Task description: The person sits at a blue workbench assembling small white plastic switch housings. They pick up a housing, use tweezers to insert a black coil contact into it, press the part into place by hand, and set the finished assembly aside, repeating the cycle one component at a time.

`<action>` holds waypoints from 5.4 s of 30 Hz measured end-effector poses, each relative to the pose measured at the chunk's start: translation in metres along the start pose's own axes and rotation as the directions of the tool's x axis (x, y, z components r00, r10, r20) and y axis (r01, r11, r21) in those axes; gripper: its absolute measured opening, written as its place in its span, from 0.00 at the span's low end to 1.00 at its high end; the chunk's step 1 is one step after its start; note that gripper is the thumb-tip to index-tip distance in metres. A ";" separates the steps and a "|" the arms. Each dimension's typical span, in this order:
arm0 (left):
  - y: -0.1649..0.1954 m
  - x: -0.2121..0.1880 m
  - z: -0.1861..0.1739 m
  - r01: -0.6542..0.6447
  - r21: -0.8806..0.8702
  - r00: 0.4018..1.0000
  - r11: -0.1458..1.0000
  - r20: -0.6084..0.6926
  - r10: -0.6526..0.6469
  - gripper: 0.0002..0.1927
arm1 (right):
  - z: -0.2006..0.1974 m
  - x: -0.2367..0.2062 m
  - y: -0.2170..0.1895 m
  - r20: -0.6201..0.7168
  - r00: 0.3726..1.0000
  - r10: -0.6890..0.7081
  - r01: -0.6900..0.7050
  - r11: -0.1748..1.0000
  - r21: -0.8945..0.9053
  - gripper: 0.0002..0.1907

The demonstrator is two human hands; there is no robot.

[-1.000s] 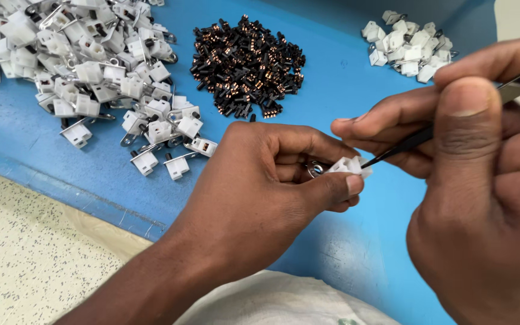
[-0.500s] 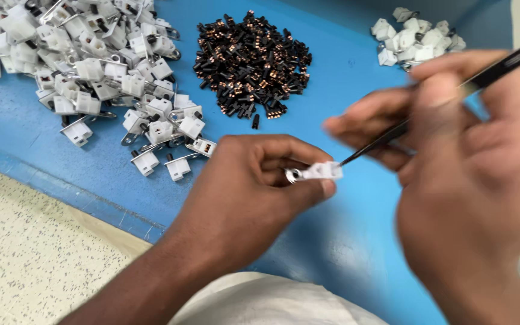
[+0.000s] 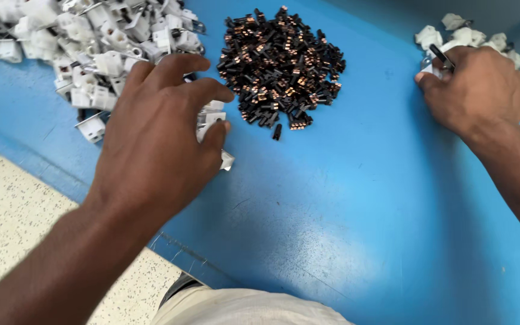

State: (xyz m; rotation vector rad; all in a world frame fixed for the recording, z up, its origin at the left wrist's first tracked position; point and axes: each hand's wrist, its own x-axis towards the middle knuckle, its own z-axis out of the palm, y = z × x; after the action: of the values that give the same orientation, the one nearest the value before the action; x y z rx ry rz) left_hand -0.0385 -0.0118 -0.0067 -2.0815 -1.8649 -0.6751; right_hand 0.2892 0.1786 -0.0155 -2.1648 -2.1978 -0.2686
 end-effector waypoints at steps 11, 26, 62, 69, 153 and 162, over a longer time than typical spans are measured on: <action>0.091 -0.020 -0.012 0.843 -0.300 0.401 -0.447 0.904 0.149 0.24 | -0.067 -0.207 -0.046 -0.006 0.966 -0.259 0.182 0.662 0.727 0.09; 0.046 -0.071 -0.034 0.934 -0.336 0.308 -0.123 0.930 -0.198 0.19 | -0.038 -0.108 -0.123 -0.057 0.712 -0.700 0.671 0.654 0.349 0.16; 0.099 -0.008 -0.045 0.434 -0.822 0.888 0.369 0.460 -0.018 0.12 | -0.105 -0.210 -0.022 0.241 0.965 -0.109 -0.176 0.414 0.893 0.20; 0.096 -0.007 -0.057 0.684 -0.611 0.693 0.400 0.714 -0.094 0.13 | -0.106 -0.196 -0.014 0.286 0.944 -0.162 -0.244 0.238 0.940 0.11; 0.050 -0.071 -0.038 0.839 -0.485 0.449 -0.246 0.873 -0.192 0.16 | -0.059 -0.105 -0.142 0.039 0.884 -0.465 0.377 0.762 0.527 0.11; 0.041 -0.065 -0.031 0.836 -0.530 0.501 -0.145 0.843 -0.196 0.15 | -0.063 -0.066 -0.173 0.137 0.591 -0.795 0.763 0.606 0.224 0.20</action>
State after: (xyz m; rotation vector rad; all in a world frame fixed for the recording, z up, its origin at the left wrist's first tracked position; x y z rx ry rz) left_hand -0.0077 -0.0883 -0.0080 -1.7368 -3.3953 -2.4087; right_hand 0.1130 0.1025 0.0205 -1.0330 -3.0653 0.1338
